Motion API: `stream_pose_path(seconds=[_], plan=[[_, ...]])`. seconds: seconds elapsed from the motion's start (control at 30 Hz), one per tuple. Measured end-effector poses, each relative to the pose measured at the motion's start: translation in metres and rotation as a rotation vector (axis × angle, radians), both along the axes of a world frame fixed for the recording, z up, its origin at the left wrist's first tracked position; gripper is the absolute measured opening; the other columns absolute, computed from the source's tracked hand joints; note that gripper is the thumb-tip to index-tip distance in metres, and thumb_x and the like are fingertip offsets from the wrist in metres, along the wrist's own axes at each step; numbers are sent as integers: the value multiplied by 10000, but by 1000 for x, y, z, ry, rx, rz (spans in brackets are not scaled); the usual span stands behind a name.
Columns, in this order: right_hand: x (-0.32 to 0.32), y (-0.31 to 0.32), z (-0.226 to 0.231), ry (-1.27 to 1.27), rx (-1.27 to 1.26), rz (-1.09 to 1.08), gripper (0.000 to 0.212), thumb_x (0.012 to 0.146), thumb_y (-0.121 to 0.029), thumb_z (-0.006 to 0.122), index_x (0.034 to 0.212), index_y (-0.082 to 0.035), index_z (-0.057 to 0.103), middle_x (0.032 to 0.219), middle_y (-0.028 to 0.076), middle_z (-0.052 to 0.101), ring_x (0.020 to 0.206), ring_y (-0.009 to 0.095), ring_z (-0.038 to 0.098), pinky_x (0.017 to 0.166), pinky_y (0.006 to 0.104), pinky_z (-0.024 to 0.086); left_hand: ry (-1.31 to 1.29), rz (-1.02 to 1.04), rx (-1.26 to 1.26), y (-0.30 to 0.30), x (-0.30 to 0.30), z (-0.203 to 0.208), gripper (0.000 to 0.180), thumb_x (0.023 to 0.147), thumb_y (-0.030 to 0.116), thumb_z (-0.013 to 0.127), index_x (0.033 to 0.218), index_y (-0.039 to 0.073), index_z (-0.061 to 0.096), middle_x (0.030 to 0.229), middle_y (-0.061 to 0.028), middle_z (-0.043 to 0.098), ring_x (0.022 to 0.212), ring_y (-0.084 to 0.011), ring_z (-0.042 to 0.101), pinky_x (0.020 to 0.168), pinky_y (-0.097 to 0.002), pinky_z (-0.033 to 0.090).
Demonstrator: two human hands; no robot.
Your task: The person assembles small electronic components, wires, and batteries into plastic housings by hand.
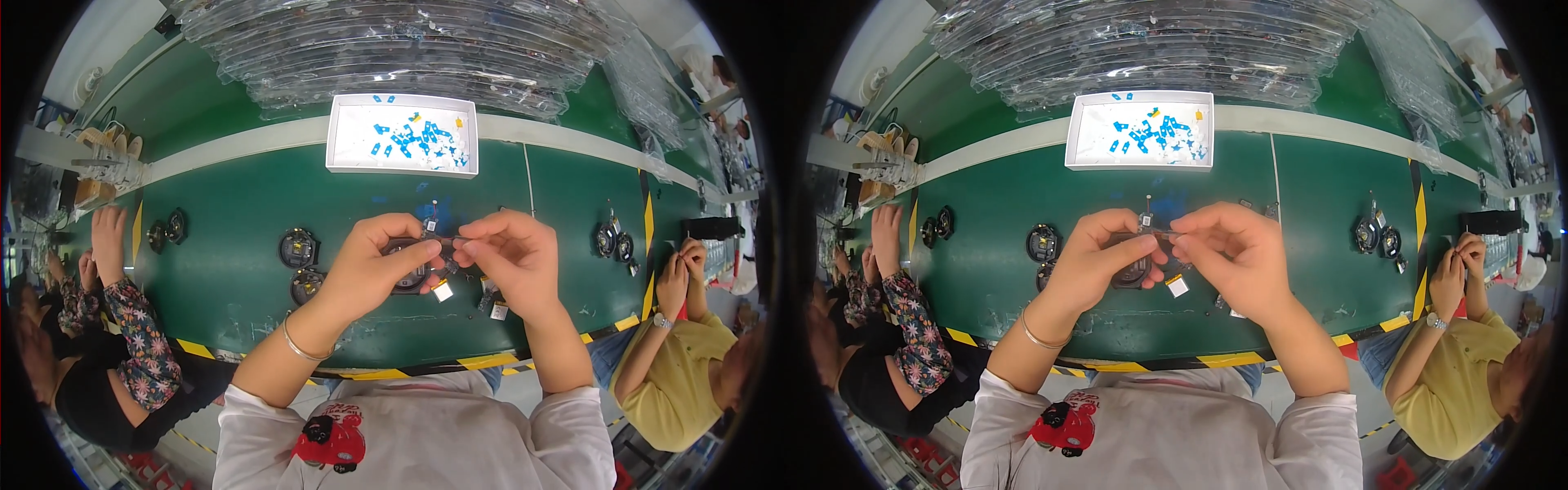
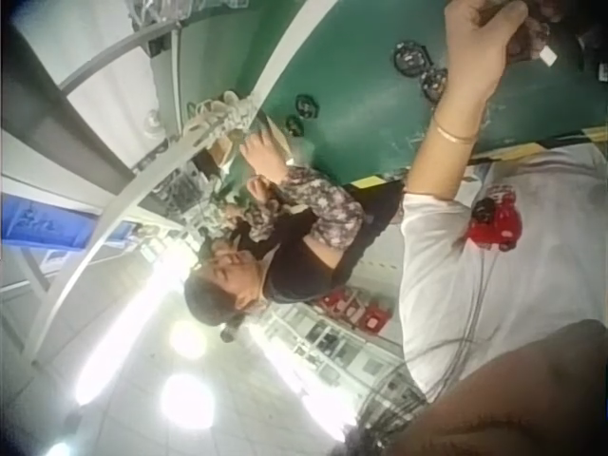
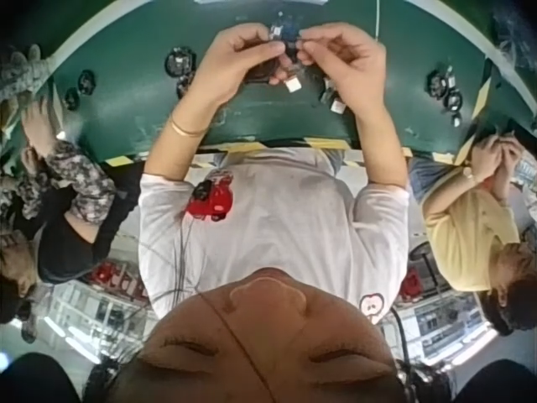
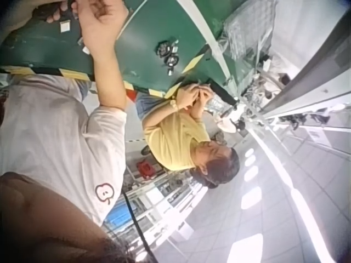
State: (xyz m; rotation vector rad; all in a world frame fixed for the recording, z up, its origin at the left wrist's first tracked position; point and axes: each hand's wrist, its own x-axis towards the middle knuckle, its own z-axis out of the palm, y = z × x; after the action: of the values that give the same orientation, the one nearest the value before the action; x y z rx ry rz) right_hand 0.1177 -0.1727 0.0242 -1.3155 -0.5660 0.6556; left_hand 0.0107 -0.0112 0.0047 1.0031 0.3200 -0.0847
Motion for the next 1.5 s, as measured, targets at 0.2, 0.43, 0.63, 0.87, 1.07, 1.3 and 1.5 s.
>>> stream_pose_path(seconds=[0.2, 0.43, 0.63, 0.87, 1.07, 1.3, 1.5], plan=[[-5, 1, -1, -538, -144, -20, 118, 745, 85, 663, 842, 24, 636, 833, 99, 661, 749, 151, 651, 685, 253, 531, -65, 128, 120, -8, 1, -3, 122, 883, 43, 590, 988, -3, 631, 905, -89, 668, 784, -162, 653, 650, -273, 542], [-2, 9, -8, -856, -151, -64, 151, 683, 73, 685, 794, -22, 645, 796, 101, 647, 713, 215, 629, 642, 296, 504, 30, 228, -150, -12, 0, -8, 155, 844, 20, 625, 998, 28, 641, 945, -76, 667, 812, -172, 653, 753, -300, 528], [-1, 13, -9, -918, -120, -64, 154, 681, 71, 689, 799, -20, 649, 774, 96, 638, 716, 221, 623, 638, 301, 500, 51, 223, -323, -9, 0, -8, 150, 814, 29, 684, 956, 30, 634, 913, -52, 662, 833, -134, 643, 751, -246, 500], [-2, 12, -4, -768, -149, 5, 109, 717, 71, 643, 790, -8, 628, 794, 97, 622, 714, 208, 604, 652, 293, 486, 87, 191, -308, -8, 2, -3, 148, 818, 32, 676, 955, 16, 622, 872, -66, 658, 765, -162, 661, 724, -257, 518], [25, 7, -17, -765, -371, -43, 97, 732, 57, 625, 802, -10, 617, 854, 97, 589, 774, 248, 577, 681, 332, 471, 145, 192, -209, -5, 3, -1, 102, 826, 50, 673, 911, 20, 623, 820, -65, 652, 745, -156, 650, 703, -260, 523], [38, 0, -10, -1164, -444, -51, 164, 713, 61, 608, 849, -23, 647, 865, 98, 601, 832, 283, 564, 727, 354, 456, 134, 225, -198, 0, 2, 0, 71, 850, 92, 655, 870, 36, 616, 784, -61, 635, 677, -133, 618, 623, -266, 530], [6, 10, -2, -1001, -192, -95, 179, 693, 18, 696, 865, -16, 658, 826, 117, 660, 737, 255, 638, 659, 317, 502, 157, 243, -221, -5, 2, -1, 89, 859, 112, 650, 893, 34, 622, 783, -53, 634, 687, -127, 620, 594, -257, 525]])
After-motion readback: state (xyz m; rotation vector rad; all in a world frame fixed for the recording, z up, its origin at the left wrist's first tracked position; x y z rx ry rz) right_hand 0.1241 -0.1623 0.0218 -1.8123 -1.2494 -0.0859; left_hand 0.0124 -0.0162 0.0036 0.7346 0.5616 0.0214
